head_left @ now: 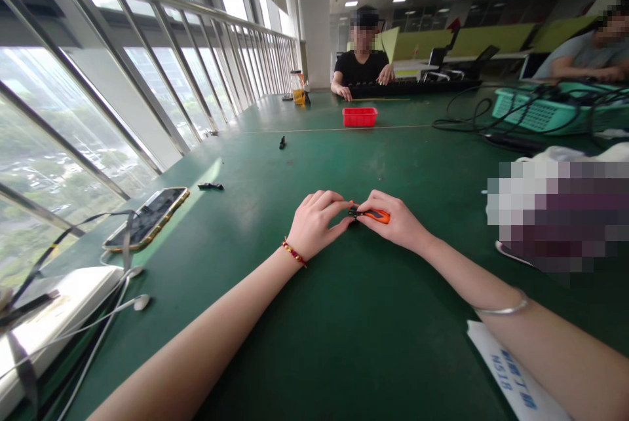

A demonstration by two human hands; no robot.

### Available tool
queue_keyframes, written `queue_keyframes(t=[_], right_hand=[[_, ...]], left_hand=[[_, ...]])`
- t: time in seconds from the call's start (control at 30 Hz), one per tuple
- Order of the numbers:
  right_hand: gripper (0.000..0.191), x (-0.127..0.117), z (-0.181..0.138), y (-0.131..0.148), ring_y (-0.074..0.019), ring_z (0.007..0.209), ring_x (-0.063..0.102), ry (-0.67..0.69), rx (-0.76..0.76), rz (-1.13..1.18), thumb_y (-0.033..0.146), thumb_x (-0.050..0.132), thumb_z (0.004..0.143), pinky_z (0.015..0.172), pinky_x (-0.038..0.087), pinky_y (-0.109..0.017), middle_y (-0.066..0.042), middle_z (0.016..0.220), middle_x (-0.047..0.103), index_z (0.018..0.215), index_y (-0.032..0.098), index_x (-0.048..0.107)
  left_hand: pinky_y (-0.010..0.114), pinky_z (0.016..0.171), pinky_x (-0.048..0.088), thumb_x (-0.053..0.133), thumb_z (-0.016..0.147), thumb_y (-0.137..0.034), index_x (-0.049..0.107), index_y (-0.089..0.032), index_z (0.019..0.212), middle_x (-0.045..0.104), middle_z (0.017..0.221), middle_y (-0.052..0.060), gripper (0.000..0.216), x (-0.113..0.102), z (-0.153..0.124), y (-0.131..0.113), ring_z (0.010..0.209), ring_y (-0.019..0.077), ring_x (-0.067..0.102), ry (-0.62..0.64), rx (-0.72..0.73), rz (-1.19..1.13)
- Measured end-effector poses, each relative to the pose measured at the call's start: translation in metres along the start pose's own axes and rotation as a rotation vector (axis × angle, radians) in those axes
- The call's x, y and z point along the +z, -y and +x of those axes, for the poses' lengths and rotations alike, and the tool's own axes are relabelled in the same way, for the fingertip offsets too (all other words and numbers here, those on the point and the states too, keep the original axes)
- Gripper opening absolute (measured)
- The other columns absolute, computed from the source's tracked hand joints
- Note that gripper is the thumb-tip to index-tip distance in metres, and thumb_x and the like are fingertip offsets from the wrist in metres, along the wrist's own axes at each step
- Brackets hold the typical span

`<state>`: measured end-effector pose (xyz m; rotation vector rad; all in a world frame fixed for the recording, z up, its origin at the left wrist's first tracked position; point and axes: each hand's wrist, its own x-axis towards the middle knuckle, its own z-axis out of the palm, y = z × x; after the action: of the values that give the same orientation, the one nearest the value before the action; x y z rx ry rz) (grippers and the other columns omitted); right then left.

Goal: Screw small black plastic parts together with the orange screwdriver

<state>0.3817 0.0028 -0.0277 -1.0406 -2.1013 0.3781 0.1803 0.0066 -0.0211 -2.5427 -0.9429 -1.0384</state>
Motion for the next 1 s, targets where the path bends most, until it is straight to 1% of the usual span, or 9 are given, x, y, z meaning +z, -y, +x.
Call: queue_keyframes(t=[0.2, 0.3, 0.37, 0.5, 0.6, 0.7, 0.83, 0.93, 1.0], right_hand=[[0.014, 0.001, -0.001, -0.001, -0.0140, 0.071, 0.053, 0.023, -0.022, -0.047, 0.031, 0.058, 0.080, 0.069, 0.043, -0.029, -0.003, 0.084, 0.055, 0.085, 0.021, 0.066], [0.014, -0.004, 0.000, -0.005, -0.0143, 0.072, 0.054, 0.011, -0.011, -0.060, 0.031, 0.061, 0.077, 0.069, 0.043, -0.028, -0.003, 0.084, 0.054, 0.086, 0.021, 0.065], [0.015, -0.008, 0.001, -0.010, -0.0149, 0.073, 0.055, -0.031, 0.013, -0.059, 0.030, 0.062, 0.076, 0.070, 0.043, -0.029, -0.003, 0.084, 0.055, 0.086, 0.020, 0.064], [0.011, -0.013, 0.002, -0.020, -0.0161, 0.074, 0.056, -0.102, 0.043, -0.054, 0.028, 0.060, 0.075, 0.071, 0.044, -0.030, -0.004, 0.084, 0.058, 0.082, 0.021, 0.064], [0.010, -0.011, 0.002, -0.023, -0.0164, 0.074, 0.057, -0.082, 0.055, -0.046, 0.028, 0.059, 0.075, 0.071, 0.044, -0.031, -0.004, 0.083, 0.059, 0.081, 0.021, 0.064], [0.009, -0.009, 0.002, -0.026, -0.0159, 0.074, 0.057, -0.046, 0.061, -0.046, 0.026, 0.059, 0.075, 0.072, 0.044, -0.030, -0.003, 0.082, 0.058, 0.079, 0.021, 0.064], [0.009, -0.008, 0.001, -0.029, -0.0155, 0.073, 0.057, -0.005, 0.083, -0.059, 0.026, 0.058, 0.075, 0.072, 0.043, -0.030, -0.003, 0.081, 0.057, 0.079, 0.021, 0.065], [0.009, -0.007, 0.001, -0.031, -0.0151, 0.072, 0.056, 0.019, 0.103, -0.071, 0.025, 0.058, 0.075, 0.071, 0.043, -0.030, -0.002, 0.081, 0.057, 0.080, 0.021, 0.065], [0.009, -0.007, 0.001, -0.032, -0.0150, 0.071, 0.056, 0.026, 0.109, -0.082, 0.024, 0.058, 0.075, 0.071, 0.043, -0.030, -0.002, 0.081, 0.057, 0.080, 0.022, 0.066]], left_hand=[[0.028, 0.072, 0.044, 0.056, 0.084, -0.032, 0.068, -0.022, 0.088, 0.066, 0.087, 0.003, 0.016, 0.003, 0.000, 0.001, 0.081, 0.0148, 0.057, 0.040, -0.039, -0.083], [0.030, 0.074, 0.046, 0.060, 0.080, -0.029, 0.068, -0.021, 0.083, 0.066, 0.087, 0.002, 0.012, 0.004, -0.001, -0.003, 0.080, 0.0151, 0.057, 0.027, -0.137, -0.131], [0.031, 0.076, 0.048, 0.063, 0.076, -0.027, 0.069, -0.022, 0.079, 0.067, 0.087, 0.002, 0.009, 0.004, -0.002, -0.007, 0.080, 0.0155, 0.058, 0.030, -0.217, -0.165], [0.034, 0.079, 0.051, 0.066, 0.071, -0.025, 0.070, -0.023, 0.073, 0.068, 0.093, 0.000, 0.005, 0.005, -0.006, -0.015, 0.082, 0.0170, 0.059, 0.125, -0.294, -0.196], [0.034, 0.079, 0.052, 0.066, 0.070, -0.024, 0.072, -0.024, 0.074, 0.069, 0.096, 0.000, 0.007, 0.007, -0.008, -0.018, 0.083, 0.0178, 0.060, 0.190, -0.294, -0.204], [0.033, 0.077, 0.053, 0.065, 0.071, -0.022, 0.073, -0.023, 0.076, 0.070, 0.090, 0.000, 0.010, 0.007, -0.007, -0.017, 0.082, 0.0178, 0.061, 0.200, -0.308, -0.207], [0.033, 0.077, 0.053, 0.063, 0.072, -0.024, 0.073, -0.022, 0.077, 0.070, 0.089, 0.001, 0.011, -0.005, -0.009, -0.002, 0.081, 0.0181, 0.062, 0.139, -0.379, -0.127], [0.034, 0.080, 0.052, 0.063, 0.073, -0.029, 0.073, -0.022, 0.075, 0.070, 0.090, 0.002, 0.012, -0.029, -0.022, 0.024, 0.083, 0.0193, 0.063, 0.106, -0.470, -0.030], [0.034, 0.084, 0.050, 0.062, 0.073, -0.032, 0.072, -0.022, 0.076, 0.070, 0.092, 0.002, 0.015, -0.050, -0.038, 0.046, 0.086, 0.0202, 0.064, 0.083, -0.598, 0.034]])
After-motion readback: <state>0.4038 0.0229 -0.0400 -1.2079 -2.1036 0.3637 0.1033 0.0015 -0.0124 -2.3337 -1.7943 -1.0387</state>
